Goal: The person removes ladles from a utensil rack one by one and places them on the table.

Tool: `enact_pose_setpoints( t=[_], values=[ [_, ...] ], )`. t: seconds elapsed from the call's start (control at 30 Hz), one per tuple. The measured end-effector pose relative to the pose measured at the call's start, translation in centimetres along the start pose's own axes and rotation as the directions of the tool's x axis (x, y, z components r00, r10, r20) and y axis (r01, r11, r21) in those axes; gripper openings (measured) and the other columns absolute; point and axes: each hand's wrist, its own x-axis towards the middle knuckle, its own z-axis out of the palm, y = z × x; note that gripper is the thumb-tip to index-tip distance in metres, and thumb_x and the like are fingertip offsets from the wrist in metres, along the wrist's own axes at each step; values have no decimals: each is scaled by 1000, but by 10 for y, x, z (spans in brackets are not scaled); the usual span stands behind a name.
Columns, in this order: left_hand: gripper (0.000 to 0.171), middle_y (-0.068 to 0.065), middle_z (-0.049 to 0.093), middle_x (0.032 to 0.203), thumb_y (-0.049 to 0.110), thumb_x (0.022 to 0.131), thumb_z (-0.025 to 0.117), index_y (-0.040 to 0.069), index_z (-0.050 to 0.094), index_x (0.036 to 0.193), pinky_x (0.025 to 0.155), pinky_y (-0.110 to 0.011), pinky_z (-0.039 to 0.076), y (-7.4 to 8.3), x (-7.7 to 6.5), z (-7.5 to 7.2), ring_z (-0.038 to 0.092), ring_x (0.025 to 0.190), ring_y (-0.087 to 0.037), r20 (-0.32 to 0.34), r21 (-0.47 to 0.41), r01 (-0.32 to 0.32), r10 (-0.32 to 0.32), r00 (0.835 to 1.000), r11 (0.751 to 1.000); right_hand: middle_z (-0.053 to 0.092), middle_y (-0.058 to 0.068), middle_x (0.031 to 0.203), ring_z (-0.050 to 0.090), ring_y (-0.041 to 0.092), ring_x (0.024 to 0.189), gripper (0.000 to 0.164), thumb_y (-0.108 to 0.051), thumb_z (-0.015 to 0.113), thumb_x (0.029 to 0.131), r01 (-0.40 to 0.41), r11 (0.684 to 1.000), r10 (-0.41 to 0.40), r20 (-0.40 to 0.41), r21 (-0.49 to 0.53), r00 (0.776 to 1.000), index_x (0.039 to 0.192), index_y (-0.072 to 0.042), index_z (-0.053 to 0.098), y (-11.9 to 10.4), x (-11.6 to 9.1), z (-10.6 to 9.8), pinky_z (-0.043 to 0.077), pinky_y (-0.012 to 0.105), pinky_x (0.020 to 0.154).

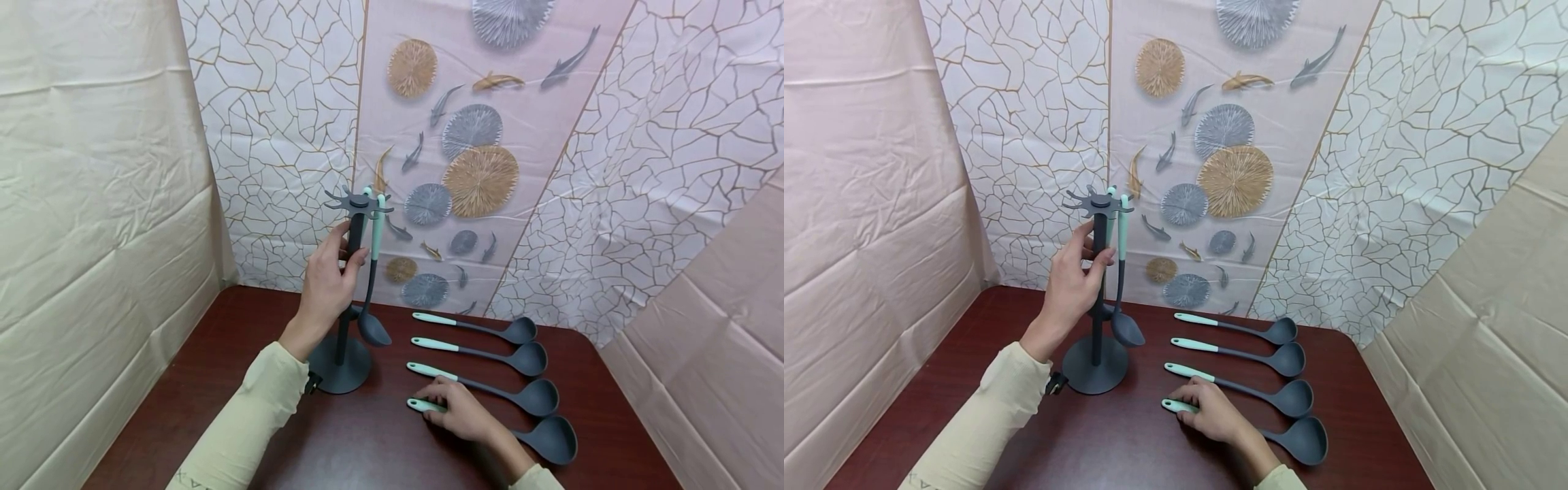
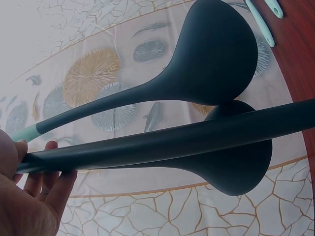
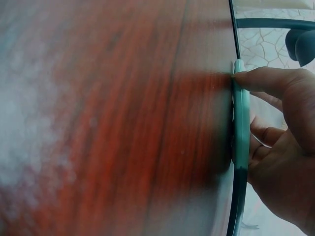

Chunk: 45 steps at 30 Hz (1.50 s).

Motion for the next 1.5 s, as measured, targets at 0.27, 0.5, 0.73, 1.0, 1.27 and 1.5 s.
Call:
enact_pose_setpoints(
  t=[0.27, 0.5, 0.73, 1.0, 1.27, 1.5],
  values=[
    [48, -8, 69, 94, 24, 104, 71, 6, 57, 146, 69, -39, 56, -1, -1, 0, 72, 87, -22, 0, -7, -9, 9, 1000, 1000, 60, -6, 98, 54, 11, 78, 26, -13, 79, 97, 2, 1000, -2, 3, -1, 1000, 120, -25, 79, 0, 0, 0, 48, 28, 69],
    [48, -7, 69, 93, 17, 102, 74, 6, 57, 145, 70, -41, 57, -1, 0, 1, 73, 86, -22, -10, -10, -16, 16, 1000, 1000, 61, -6, 99, 54, 10, 78, 26, -13, 78, 97, 6, 1000, -6, 3, 6, 1000, 120, -24, 79, 0, 0, -1, 48, 28, 68],
    [47, -7, 69, 93, 16, 102, 74, 6, 58, 145, 69, -40, 57, 0, 0, 0, 73, 86, -22, -10, -13, -14, 14, 1000, 1000, 62, -6, 101, 54, 11, 78, 26, -15, 79, 97, -15, 1000, 15, 2, 11, 1000, 119, -27, 79, 0, 0, -1, 48, 29, 68],
    [47, -7, 69, 92, 20, 103, 73, 6, 57, 145, 67, -39, 56, -2, 0, 0, 72, 86, -21, -5, -11, -19, 18, 1000, 1000, 61, -6, 99, 55, 10, 81, 29, -15, 79, 97, 11, 999, -11, -2, -30, 1000, 125, -20, 76, -3, 2, -1, 48, 28, 71],
    [48, -6, 68, 93, 23, 104, 72, 7, 57, 146, 69, -41, 57, -3, 0, 1, 71, 88, -22, 6, -3, -15, 15, 1000, 1000, 64, 4, 102, 62, 20, 88, 39, -27, 77, 101, 39, 995, -43, -45, -90, 998, 134, -9, 68, -10, 12, -9, 51, 33, 76],
    [49, -6, 67, 94, 24, 104, 72, 7, 56, 148, 69, -40, 57, -3, -1, -3, 71, 89, -22, 11, -3, 3, -3, 1000, 1000, 67, 5, 113, 66, 23, 100, 38, -33, 71, 104, 18, 996, -29, -125, -84, 992, 137, -14, 68, -25, 28, -27, 55, 43, 83]
  ],
)
